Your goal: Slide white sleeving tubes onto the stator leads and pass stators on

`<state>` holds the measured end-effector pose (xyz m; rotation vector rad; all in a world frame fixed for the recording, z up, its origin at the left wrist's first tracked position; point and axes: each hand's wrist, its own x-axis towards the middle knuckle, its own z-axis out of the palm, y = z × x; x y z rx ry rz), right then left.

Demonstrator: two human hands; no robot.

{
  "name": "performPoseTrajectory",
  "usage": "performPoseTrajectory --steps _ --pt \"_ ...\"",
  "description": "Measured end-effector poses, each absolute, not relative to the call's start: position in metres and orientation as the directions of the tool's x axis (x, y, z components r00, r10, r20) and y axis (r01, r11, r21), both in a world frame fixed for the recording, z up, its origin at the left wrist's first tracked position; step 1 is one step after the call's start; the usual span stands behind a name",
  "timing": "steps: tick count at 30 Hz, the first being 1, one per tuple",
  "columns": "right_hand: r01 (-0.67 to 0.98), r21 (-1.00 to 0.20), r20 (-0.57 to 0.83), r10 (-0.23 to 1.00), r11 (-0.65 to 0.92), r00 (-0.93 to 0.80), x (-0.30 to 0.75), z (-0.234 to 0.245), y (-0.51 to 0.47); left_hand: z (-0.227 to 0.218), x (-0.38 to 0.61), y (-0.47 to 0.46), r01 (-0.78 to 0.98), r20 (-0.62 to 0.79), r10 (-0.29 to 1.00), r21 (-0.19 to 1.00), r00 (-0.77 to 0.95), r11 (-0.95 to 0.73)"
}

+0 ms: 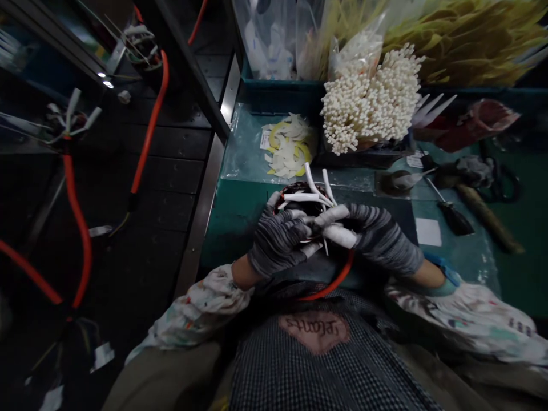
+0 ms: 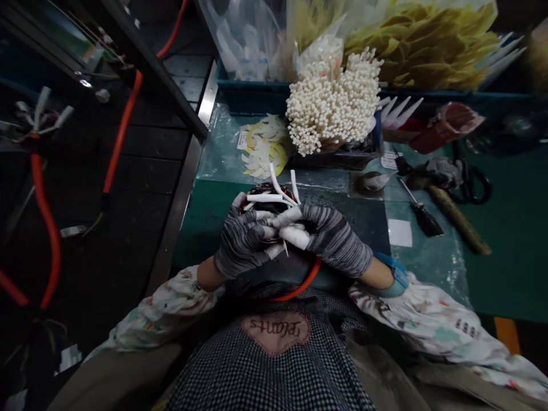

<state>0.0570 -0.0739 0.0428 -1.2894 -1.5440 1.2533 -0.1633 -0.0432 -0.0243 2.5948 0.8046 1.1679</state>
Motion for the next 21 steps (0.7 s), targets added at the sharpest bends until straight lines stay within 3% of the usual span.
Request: performPoseTrajectory --steps 8,13,15,18,21 --pt "0.299 -0.951 0.041 0.989 0.082 -0.140 0.055 0.030 -0.075 -0.023 -0.167 -0.041 0.370 0.610 0.551 0.409 0.569 -0.834" --pt "0.226 -0.917 0.256 0.921 0.327 -0.295 0.062 0.021 -0.078 -0.025 -0.164 -0.044 0.376 0.609 0.572 0.431 0.549 -0.820" --pt "0.235 -0.927 0.234 0.941 0.292 -0.244 0.063 0.021 -0.081 -0.026 -0.164 -0.043 0.389 0.584 0.579 0.429 0.568 -0.815" --pt "0.248 -0.963 0.087 0.993 0.105 -0.081 0.060 0.025 -0.082 -0.027 -0.166 -0.041 0.386 0.583 0.556 0.401 0.593 -0.831" --pt "0.265 -0.964 0.002 0.999 0.012 -0.037 0.056 0.030 -0.080 -0.027 -0.168 -0.039 0.359 0.583 0.543 0.409 0.604 -0.839"
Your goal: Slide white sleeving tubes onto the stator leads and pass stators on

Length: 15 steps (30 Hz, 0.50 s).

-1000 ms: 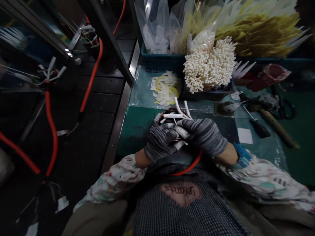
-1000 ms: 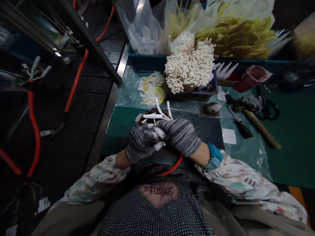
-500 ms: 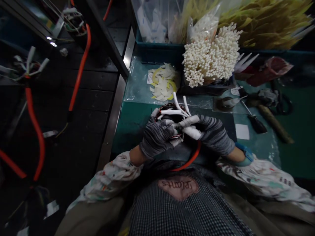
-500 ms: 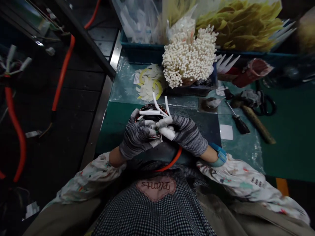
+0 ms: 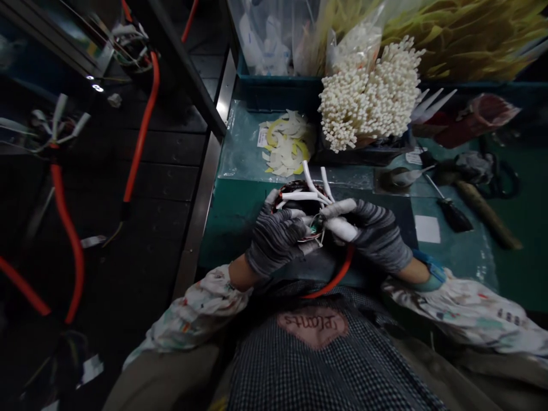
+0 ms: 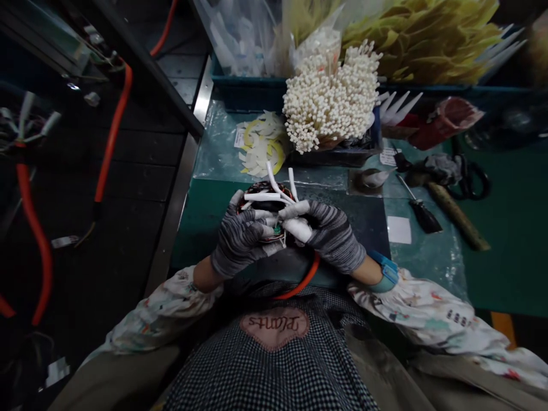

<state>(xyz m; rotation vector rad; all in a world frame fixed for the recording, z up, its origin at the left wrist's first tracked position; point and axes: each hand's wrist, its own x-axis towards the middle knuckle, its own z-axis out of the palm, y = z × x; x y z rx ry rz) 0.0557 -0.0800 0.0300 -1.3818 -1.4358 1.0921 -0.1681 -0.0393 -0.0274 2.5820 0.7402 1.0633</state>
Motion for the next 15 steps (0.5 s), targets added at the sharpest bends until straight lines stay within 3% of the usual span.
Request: performPoseTrajectory --steps 8,15 --pt "0.265 -0.957 0.092 0.990 0.117 -0.102 0.0572 0.0268 -0.0820 -0.0270 -0.1670 -0.0428 0.373 0.560 0.596 0.468 0.575 -0.801" --pt "0.251 -0.966 0.059 0.998 0.066 -0.035 0.0528 0.0260 -0.0814 -0.0239 -0.1684 -0.0424 0.391 0.561 0.579 0.428 0.592 -0.815"
